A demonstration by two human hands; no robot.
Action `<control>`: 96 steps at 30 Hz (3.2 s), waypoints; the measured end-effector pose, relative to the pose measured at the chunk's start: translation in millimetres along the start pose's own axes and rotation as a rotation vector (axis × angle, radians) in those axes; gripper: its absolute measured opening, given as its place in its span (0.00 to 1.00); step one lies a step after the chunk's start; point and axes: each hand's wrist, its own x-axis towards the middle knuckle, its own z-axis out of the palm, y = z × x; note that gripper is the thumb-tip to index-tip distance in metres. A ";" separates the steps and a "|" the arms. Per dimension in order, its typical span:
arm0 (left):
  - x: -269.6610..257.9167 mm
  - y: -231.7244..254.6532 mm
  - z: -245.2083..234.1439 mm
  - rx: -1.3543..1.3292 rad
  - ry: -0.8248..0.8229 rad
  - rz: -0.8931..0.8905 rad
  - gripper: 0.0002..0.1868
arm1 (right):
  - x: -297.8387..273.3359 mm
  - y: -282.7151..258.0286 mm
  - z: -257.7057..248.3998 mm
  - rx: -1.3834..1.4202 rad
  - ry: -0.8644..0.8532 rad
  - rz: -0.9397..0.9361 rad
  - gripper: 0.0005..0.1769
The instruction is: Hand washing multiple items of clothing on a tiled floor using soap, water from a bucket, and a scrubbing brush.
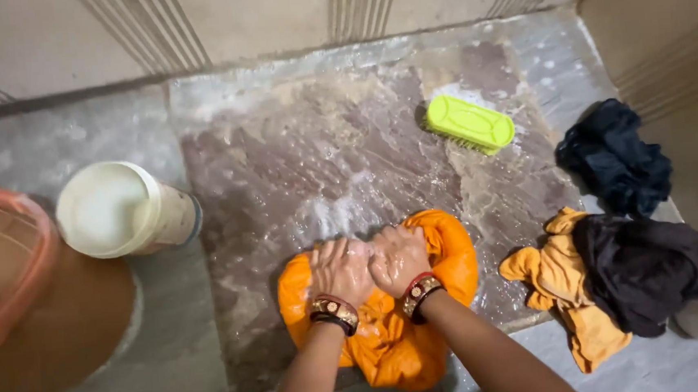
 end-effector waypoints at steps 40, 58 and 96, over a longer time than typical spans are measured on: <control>54.6 92.4 -176.2 -0.542 0.505 -0.110 0.27 | 117.3 -81.7 -177.2 0.292 0.372 0.014 0.16; -84.4 -44.3 -26.2 -0.177 -0.177 -0.342 0.25 | -50.9 -7.6 -42.7 0.148 -0.293 0.582 0.21; 116.6 -15.0 -71.6 0.234 -0.126 -0.274 0.35 | 157.9 -24.9 -21.6 -0.324 -0.526 0.238 0.32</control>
